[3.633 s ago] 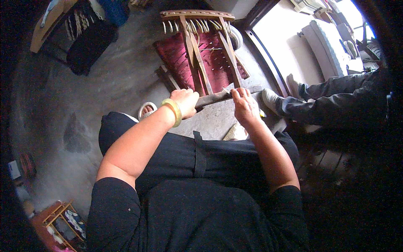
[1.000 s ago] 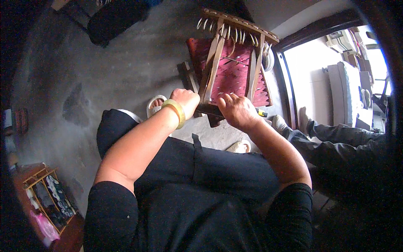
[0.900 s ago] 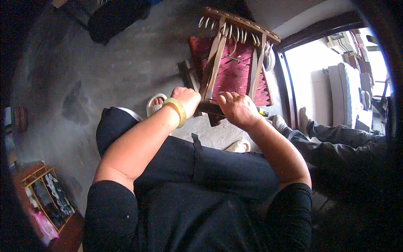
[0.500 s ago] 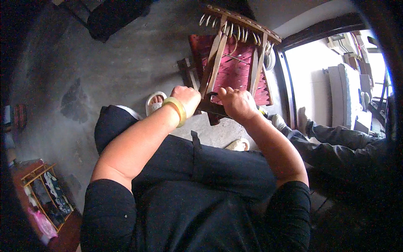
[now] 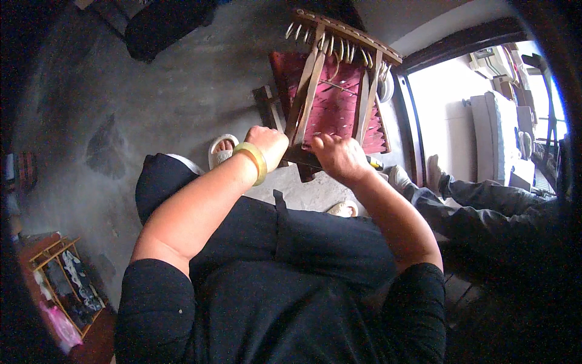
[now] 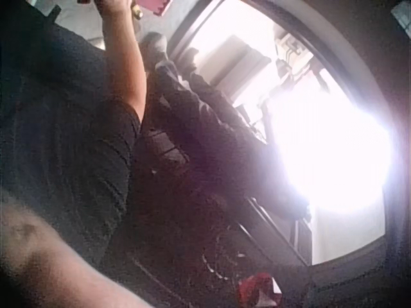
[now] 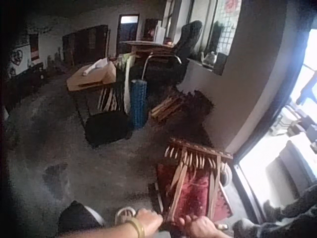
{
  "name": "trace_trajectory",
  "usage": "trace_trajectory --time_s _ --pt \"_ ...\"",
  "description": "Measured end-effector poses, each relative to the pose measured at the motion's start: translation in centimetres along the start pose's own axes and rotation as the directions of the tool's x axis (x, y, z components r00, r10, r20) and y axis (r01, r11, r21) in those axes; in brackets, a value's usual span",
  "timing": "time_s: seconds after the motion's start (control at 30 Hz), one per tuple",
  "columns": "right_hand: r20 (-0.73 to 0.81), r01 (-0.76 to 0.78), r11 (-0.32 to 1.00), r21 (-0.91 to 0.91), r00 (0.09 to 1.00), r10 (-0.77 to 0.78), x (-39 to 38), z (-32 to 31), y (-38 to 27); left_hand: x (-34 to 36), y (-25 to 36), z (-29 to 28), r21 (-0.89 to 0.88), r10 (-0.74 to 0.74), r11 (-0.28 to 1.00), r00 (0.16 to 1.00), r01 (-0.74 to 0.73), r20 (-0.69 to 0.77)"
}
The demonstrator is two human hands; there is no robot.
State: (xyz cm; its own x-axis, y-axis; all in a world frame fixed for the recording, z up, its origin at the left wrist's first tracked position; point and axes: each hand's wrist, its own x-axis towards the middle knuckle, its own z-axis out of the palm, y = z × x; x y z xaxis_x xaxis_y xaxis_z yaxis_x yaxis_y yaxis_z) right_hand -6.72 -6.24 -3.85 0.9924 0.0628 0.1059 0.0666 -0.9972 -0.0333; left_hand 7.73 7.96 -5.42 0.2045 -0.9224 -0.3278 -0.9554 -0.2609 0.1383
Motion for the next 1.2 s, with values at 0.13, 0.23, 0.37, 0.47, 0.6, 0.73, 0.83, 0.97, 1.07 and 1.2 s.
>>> trace_trajectory --time_s 0.13,0.23,0.37,0.47,0.6,0.73,0.83,0.97,1.07,1.2 --pt "0.180 -0.087 0.996 -0.017 0.980 0.089 0.7 -0.7 -0.2 -0.2 -0.2 0.7 -0.013 0.001 1.000 0.999 -0.002 -0.046" --pt "0.222 -0.200 0.978 -0.056 0.953 0.207 1.2 -1.0 -0.5 -0.1 0.1 0.2 0.001 -0.043 0.999 0.999 0.043 -0.018" --pt "0.179 -0.252 0.963 -0.098 0.947 0.266 1.7 -1.0 -0.8 0.0 -0.3 0.5 0.004 -0.024 1.000 0.999 0.024 -0.047" --pt "0.142 -0.362 0.931 -0.052 0.920 0.366 2.0 -0.1 0.4 0.0 -0.1 0.0 0.016 -0.001 1.000 1.000 0.001 -0.021" --pt "0.283 -0.318 0.945 -0.076 0.902 0.326 0.9 -0.5 0.1 0.1 0.1 0.1 -0.004 0.011 1.000 0.999 -0.011 -0.043" --pt "0.082 -0.104 0.994 0.021 0.991 0.102 -0.4 -0.2 -0.5 0.1 0.1 0.6 -0.024 0.008 1.000 0.998 -0.009 -0.062" --pt "0.129 -0.092 0.996 -0.003 0.987 0.091 -0.4 -0.4 -0.5 0.1 0.1 0.7 0.008 0.007 1.000 0.999 -0.006 -0.053" --pt "0.141 -0.103 0.994 -0.027 0.984 0.106 -0.3 -0.1 -0.5 0.0 0.2 0.5 -0.013 0.008 1.000 0.999 -0.009 -0.050" --pt "0.205 -0.190 0.978 -0.085 0.957 0.204 0.5 -0.4 -0.6 -0.3 0.2 0.1 -0.027 0.012 1.000 0.999 -0.013 -0.044" --pt "0.222 -0.277 0.958 -0.069 0.932 0.285 0.9 -0.5 -0.7 0.0 0.2 0.5 -0.023 -0.003 1.000 0.999 0.002 -0.051"
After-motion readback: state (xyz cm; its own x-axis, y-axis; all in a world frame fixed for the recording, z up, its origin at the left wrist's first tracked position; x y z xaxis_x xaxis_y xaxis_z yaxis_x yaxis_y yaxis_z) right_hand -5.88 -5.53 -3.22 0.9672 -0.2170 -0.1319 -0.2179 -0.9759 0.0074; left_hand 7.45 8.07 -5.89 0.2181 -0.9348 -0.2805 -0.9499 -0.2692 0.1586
